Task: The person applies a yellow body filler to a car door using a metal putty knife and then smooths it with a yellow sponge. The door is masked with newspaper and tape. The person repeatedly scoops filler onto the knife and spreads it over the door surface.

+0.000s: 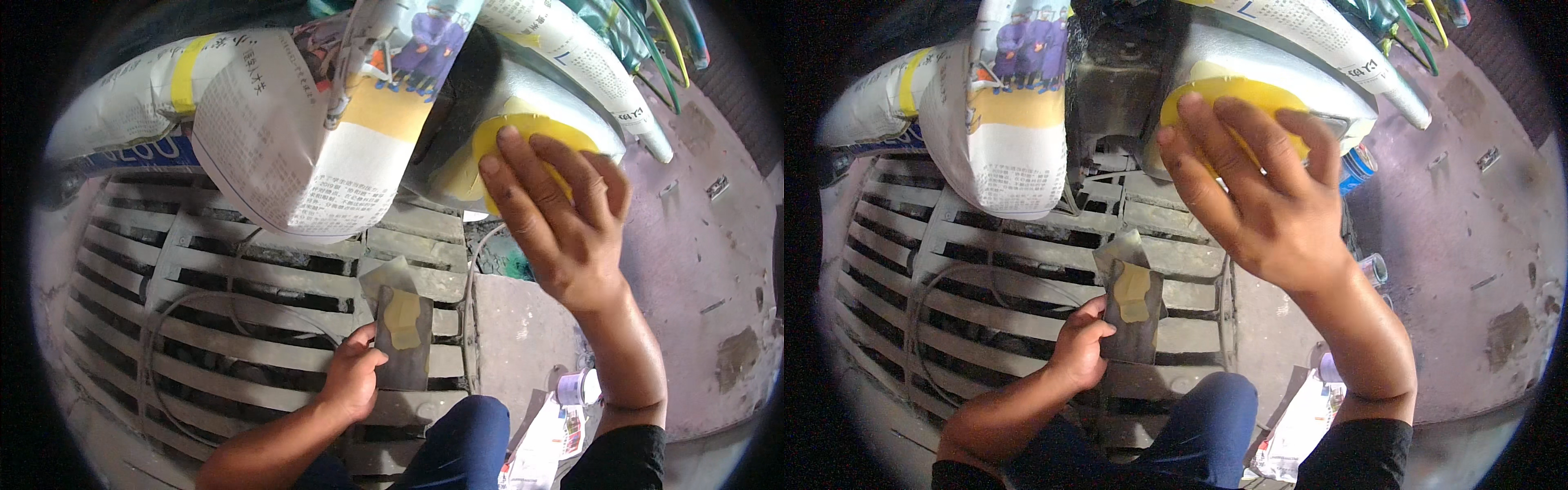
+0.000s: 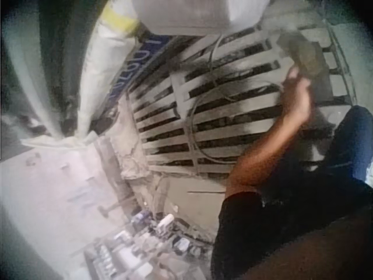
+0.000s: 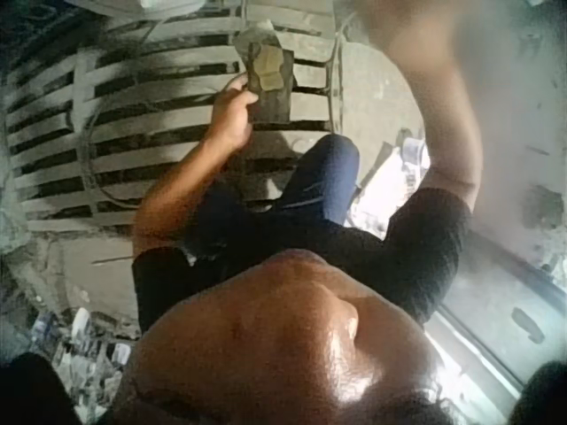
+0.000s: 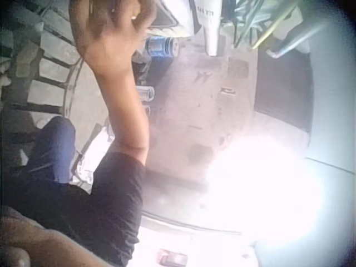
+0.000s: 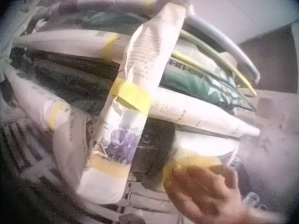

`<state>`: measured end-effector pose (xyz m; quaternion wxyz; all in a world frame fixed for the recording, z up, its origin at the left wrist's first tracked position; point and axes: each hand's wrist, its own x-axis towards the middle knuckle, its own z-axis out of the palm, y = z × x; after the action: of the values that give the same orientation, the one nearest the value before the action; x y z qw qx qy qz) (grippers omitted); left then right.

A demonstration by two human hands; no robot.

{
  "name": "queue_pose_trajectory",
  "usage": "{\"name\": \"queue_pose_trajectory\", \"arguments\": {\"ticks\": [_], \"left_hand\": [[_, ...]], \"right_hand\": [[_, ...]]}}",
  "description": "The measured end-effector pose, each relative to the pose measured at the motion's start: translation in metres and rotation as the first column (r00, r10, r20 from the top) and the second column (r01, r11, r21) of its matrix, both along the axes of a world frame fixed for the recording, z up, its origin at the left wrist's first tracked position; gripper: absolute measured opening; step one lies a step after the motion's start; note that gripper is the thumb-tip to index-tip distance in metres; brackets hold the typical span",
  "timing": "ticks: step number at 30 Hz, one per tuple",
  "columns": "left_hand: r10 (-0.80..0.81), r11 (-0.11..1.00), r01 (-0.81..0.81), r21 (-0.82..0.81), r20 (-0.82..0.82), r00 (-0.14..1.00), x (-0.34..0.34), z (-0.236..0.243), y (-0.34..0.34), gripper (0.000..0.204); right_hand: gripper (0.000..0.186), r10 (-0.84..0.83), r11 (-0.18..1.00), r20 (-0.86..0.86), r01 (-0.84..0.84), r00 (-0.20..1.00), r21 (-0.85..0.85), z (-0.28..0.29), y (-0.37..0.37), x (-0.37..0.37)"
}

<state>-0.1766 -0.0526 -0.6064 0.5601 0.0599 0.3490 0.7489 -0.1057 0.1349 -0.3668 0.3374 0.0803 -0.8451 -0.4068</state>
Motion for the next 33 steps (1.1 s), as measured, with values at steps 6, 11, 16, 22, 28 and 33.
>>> {"name": "queue_pose_trajectory", "arguments": {"ticks": [6, 11, 16, 22, 28, 33], "left_hand": [[0.034, 0.999, -0.034, 0.012, 0.029, 0.999, 0.000, 0.002, 0.000, 0.051], [-0.004, 1.000, 0.004, 0.018, 0.032, 0.999, 0.000, 0.008, 0.003, 0.052], [-0.007, 0.999, 0.005, 0.046, 0.033, 0.999, -0.004, 0.012, 0.003, 0.054], [0.047, 0.993, -0.054, 0.103, 0.069, 0.996, -0.003, 0.026, 0.009, 0.052], [0.109, 0.984, -0.119, 0.134, 0.074, 0.991, 0.001, 0.037, 0.012, 0.050], [0.153, 0.979, -0.158, 0.129, 0.045, 0.987, 0.006, 0.042, 0.020, 0.052]], "right_hand": [[0.035, -0.082, 0.995, 0.165, 0.091, 0.983, -0.045, -0.042, -0.002, 0.016], [0.037, 0.019, 0.977, 0.345, 0.055, 0.938, -0.205, -0.071, -0.008, 0.035], [0.041, 0.124, 0.723, 0.034, -0.067, 0.992, -0.688, -0.077, -0.014, 0.047], [0.061, -0.068, -0.224, -0.377, -0.382, 0.924, -0.897, -0.126, -0.033, 0.078], [0.064, -0.168, -0.444, -0.422, -0.451, 0.891, -0.775, -0.165, -0.063, 0.086], [0.063, -0.085, -0.385, -0.409, -0.408, 0.909, -0.828, -0.186, -0.081, 0.088]]}}
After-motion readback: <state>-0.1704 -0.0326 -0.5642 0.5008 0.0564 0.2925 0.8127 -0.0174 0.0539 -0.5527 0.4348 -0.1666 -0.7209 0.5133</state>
